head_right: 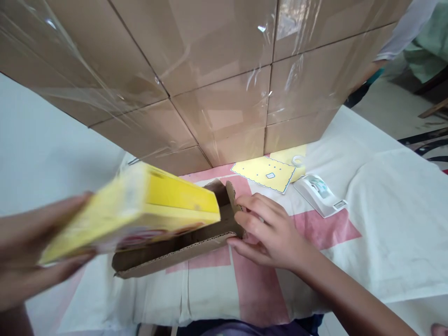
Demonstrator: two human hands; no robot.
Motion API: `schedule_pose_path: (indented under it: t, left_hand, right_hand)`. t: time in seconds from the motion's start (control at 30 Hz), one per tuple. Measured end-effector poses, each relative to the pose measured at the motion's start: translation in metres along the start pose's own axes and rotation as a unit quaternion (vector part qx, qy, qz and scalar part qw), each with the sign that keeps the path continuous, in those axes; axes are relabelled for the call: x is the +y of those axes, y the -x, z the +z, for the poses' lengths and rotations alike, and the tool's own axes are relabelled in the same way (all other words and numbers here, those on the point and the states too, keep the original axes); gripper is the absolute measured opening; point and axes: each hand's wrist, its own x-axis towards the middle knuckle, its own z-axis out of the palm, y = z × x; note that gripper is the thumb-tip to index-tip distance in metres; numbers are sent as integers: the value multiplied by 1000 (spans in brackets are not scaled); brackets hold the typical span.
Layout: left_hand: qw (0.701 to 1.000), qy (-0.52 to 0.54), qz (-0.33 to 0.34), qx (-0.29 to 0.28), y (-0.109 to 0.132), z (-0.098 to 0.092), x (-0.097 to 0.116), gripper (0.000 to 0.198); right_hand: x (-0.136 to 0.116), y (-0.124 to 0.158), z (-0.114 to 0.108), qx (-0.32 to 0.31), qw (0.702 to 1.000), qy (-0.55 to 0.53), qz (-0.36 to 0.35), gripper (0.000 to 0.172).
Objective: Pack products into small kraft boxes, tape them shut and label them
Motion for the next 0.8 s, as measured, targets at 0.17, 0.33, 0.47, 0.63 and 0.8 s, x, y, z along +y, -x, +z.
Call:
schedule_pose_path:
  t: [0.17,0.33,0.47,0.63,0.8]
  left_hand:
    - [989,-24,47,-141,-33,55,45,72]
    - [969,-76,-37,-232,-45,77,43,52]
    - [947,-176,-41,-267,-52,84,46,37]
    - [931,-220,-45,-287,-54,86,50,41]
    - [926,-194,-59,-319,-51,81,50,42]
  right_hand:
    - [-1,5,2,-3,1000,-1,-1,19]
    - [-2,9,5,13,1000,-10,16,18]
    - [-1,10,6,20,1000,-10,17,17]
    - [0,13,6,11,1000,-6,25,18]
    - [0,15,5,15,1000,-2,22,18]
